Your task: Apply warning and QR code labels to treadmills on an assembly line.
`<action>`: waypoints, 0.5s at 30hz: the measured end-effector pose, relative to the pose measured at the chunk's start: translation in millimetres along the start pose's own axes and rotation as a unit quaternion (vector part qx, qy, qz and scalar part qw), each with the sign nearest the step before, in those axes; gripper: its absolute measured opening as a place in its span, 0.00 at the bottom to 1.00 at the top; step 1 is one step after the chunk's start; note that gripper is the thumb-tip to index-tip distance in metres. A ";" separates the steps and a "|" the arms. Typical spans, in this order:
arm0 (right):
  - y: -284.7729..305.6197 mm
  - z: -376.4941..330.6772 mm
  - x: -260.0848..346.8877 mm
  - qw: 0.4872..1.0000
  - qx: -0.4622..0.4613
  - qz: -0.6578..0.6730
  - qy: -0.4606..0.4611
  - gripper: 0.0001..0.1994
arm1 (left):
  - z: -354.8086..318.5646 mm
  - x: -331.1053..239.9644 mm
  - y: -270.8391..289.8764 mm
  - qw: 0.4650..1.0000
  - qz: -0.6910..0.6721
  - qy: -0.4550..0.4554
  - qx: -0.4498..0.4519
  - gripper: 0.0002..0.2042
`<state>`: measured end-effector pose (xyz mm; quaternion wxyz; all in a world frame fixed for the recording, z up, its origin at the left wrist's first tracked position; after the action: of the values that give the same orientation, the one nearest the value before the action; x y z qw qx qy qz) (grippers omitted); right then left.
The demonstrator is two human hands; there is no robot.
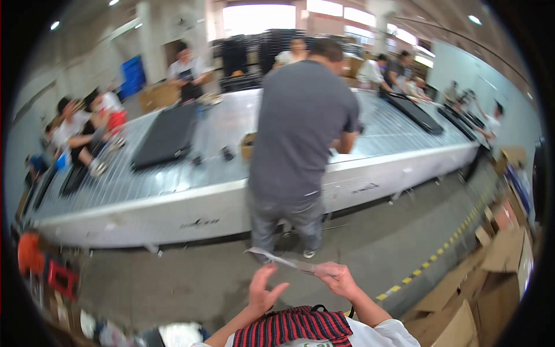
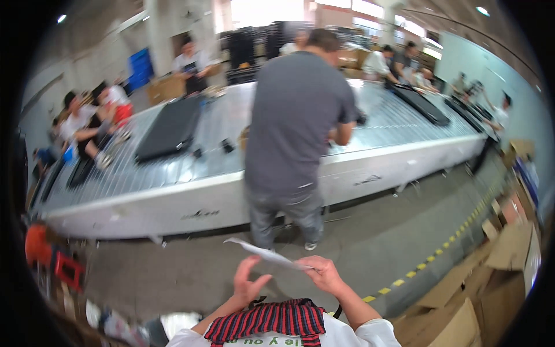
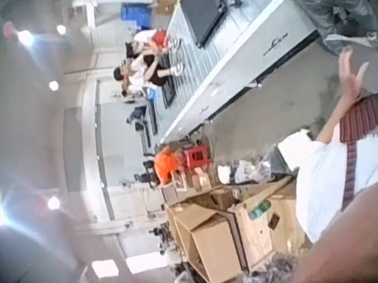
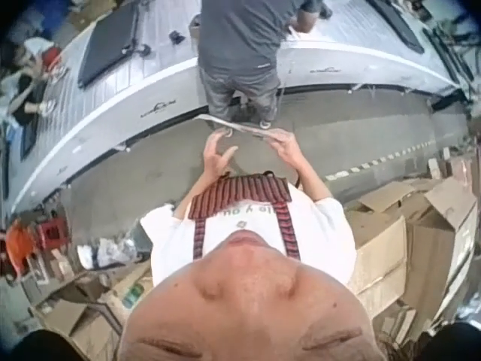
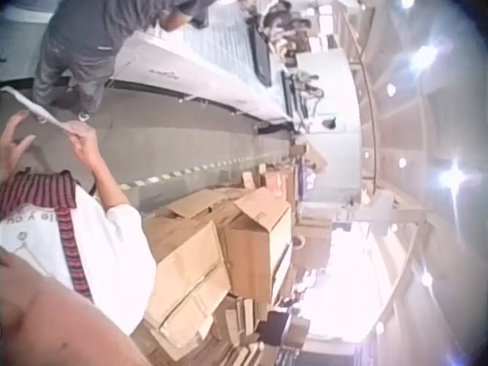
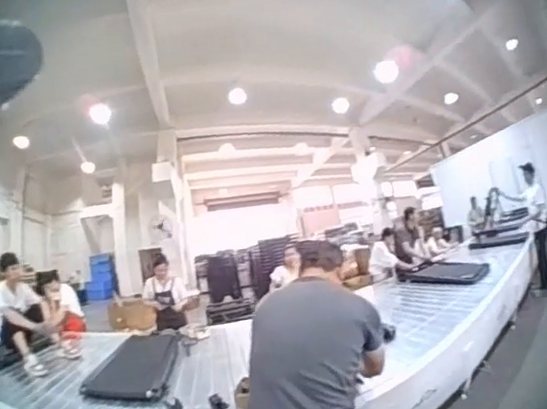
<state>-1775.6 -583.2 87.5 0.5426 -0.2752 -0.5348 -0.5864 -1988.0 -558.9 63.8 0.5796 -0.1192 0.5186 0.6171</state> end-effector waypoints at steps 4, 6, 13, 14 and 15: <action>72.6 -22.9 11.7 0.995 0.008 -0.076 -0.058 0.08 | 75.0 14.8 -55.1 0.944 -0.290 0.059 0.144 0.34; 88.8 -32.3 -5.0 0.990 -0.013 -0.017 -0.138 0.07 | 95.7 10.5 -94.5 0.869 -0.414 0.039 0.268 0.34; 155.9 -55.9 -59.9 0.922 -0.251 0.071 -0.285 0.08 | 180.4 23.6 -172.2 0.783 -0.501 0.217 0.299 0.15; 170.5 -52.8 -60.5 0.920 -0.263 0.041 -0.288 0.09 | 197.3 23.6 -181.7 0.765 -0.529 0.203 0.306 0.14; 187.9 -46.8 -58.7 0.916 -0.277 0.008 -0.289 0.10 | 216.8 22.5 -192.6 0.745 -0.558 0.186 0.314 0.14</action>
<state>-1573.4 -576.3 83.2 0.2706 -0.5762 -0.4823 -0.6018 -1734.7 -417.3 44.2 0.7172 -0.3109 0.6218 -0.0485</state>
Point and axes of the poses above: each hand's wrist, its own z-axis towards the middle knuckle, its own y-axis out of the back of the hand, x = y × z, the point moved 5 cm from there along z, towards the middle knuckle, and after that the axes turned 14 degrees about x, right-handed, at the moved point
